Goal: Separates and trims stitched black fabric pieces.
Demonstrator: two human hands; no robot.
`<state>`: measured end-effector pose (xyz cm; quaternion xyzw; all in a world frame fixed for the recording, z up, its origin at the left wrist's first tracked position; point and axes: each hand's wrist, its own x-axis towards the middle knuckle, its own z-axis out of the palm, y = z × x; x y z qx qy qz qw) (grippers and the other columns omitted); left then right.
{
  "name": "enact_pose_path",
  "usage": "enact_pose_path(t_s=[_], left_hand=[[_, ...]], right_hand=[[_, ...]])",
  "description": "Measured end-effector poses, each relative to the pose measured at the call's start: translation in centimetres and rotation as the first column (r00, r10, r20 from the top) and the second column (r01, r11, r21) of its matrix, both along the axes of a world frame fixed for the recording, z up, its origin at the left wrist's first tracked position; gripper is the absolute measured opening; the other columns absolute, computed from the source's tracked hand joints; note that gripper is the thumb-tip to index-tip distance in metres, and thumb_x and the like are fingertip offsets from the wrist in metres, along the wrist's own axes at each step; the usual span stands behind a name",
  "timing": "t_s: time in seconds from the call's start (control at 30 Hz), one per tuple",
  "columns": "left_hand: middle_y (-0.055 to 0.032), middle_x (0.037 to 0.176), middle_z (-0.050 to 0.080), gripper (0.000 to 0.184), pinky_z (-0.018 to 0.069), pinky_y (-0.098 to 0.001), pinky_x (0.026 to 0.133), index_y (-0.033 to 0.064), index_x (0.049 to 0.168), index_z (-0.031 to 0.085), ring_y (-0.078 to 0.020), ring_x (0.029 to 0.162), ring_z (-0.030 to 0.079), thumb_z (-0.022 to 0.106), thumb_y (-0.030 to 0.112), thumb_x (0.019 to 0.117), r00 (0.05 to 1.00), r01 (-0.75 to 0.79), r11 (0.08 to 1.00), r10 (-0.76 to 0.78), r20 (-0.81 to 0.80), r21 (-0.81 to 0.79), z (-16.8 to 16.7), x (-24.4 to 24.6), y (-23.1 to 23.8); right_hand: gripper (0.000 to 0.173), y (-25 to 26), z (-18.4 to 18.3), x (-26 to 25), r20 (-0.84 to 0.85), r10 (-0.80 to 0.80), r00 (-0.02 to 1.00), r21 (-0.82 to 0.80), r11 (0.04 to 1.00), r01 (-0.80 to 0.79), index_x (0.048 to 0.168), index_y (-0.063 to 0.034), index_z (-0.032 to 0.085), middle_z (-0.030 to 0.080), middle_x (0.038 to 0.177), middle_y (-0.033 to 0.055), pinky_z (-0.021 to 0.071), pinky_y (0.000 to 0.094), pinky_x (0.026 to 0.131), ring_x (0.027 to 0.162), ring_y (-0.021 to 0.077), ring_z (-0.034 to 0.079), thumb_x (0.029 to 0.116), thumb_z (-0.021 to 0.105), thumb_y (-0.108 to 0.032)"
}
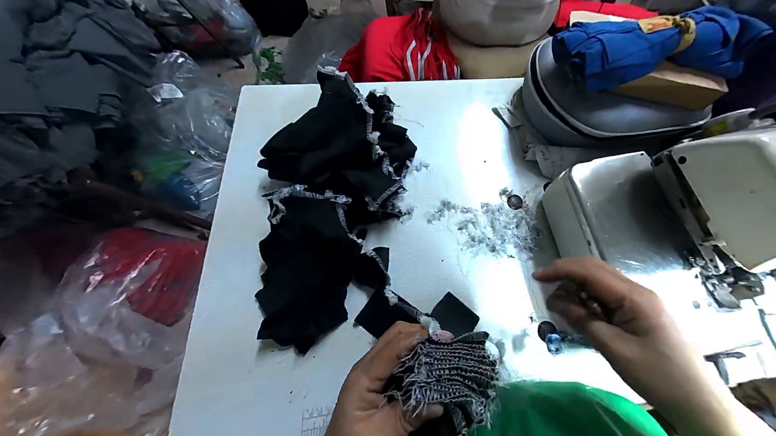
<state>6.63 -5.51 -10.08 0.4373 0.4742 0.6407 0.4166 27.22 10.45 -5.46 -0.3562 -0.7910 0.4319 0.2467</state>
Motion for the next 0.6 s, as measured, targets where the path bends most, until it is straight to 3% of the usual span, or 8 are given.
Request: enact_pose_path(t_s=[0.07,0.1,0.2,0.27,0.37,0.6], left_hand=[[0.0213,0.127,0.066,0.041,0.0492,-0.0126,0.098,0.0324,0.133,0.067,0.0085,0.114,0.06,0.067,0.042,0.0932,0.999,-0.003,1.0,0.003,0.043,0.001,-0.2,0.1,0.0],[0.0213,0.127,0.066,0.041,0.0494,-0.0127,0.098,0.0328,0.133,0.067,0.0084,0.115,0.06,0.068,0.042,0.093,0.998,-0.003,1.0,0.003,0.061,0.001,-0.2,0.1,0.0],[0.0209,0.128,0.067,0.041,0.0502,-0.0135,0.098,0.033,0.133,0.067,0.0079,0.115,0.061,0.068,0.042,0.0929,0.995,-0.002,1.0,0.004,0.099,-0.014,-0.1,0.1,0.1],[0.0215,0.128,0.067,0.041,0.0501,-0.0136,0.098,0.0342,0.133,0.067,0.0082,0.115,0.06,0.068,0.041,0.0927,0.994,-0.004,1.0,0.007,0.106,-0.028,0.1,0.1,0.2],[0.022,0.129,0.066,0.041,0.0495,-0.0131,0.099,0.0342,0.133,0.067,0.0082,0.116,0.06,0.068,0.039,0.0929,0.995,0.002,1.0,0.001,0.102,-0.027,0.3,0.2,0.3],[0.022,0.13,0.066,0.039,0.0486,-0.0132,0.1,0.0337,0.132,0.067,0.0077,0.117,0.059,0.069,0.037,0.0933,0.996,0.006,1.0,-0.005,0.094,-0.011,0.3,0.2,0.4]], right_hand=[[0.02,0.0,0.8,0.6,-0.019,-0.061,0.998,-0.079,0.995,0.059,0.11,-0.0116,0.071,0.067,0.09,-0.0095,0.0473,0.0076,0.059,0.068,-0.0096,0.057,0.0979,0.056,-0.017],[0.022,-0.4,1.4,1.0,-0.046,-0.012,0.999,-0.191,0.982,0.003,0.113,-0.01,0.069,0.067,0.088,-0.0107,0.0466,0.0082,0.058,0.067,-0.0099,0.057,0.1022,0.054,-0.021],[0.047,-1.6,3.4,1.5,-0.138,0.287,0.948,-0.545,0.777,-0.315,0.121,-0.0015,0.064,0.063,0.083,-0.005,0.047,0.0152,0.058,0.065,-0.0049,0.054,0.1075,0.044,-0.042],[0.065,-2.2,2.9,1.1,-0.166,0.419,0.893,-0.584,0.687,-0.431,0.12,0.0031,0.065,0.061,0.077,0.0018,0.0451,0.0198,0.058,0.063,0.0011,0.052,0.1073,0.035,-0.053],[0.059,-2.7,1.9,0.8,-0.146,0.435,0.889,-0.64,0.643,-0.42,0.12,-0.0001,0.065,0.054,0.071,-0.0037,0.0395,0.0175,0.055,0.059,-0.001,0.045,0.1113,0.026,-0.044],[0.05,-2.7,1.6,0.6,-0.045,0.379,0.924,-0.7,0.649,-0.3,0.117,-0.0042,0.067,0.05,0.068,-0.0078,0.037,0.0178,0.053,0.056,-0.0018,0.043,0.1103,0.034,-0.041]])
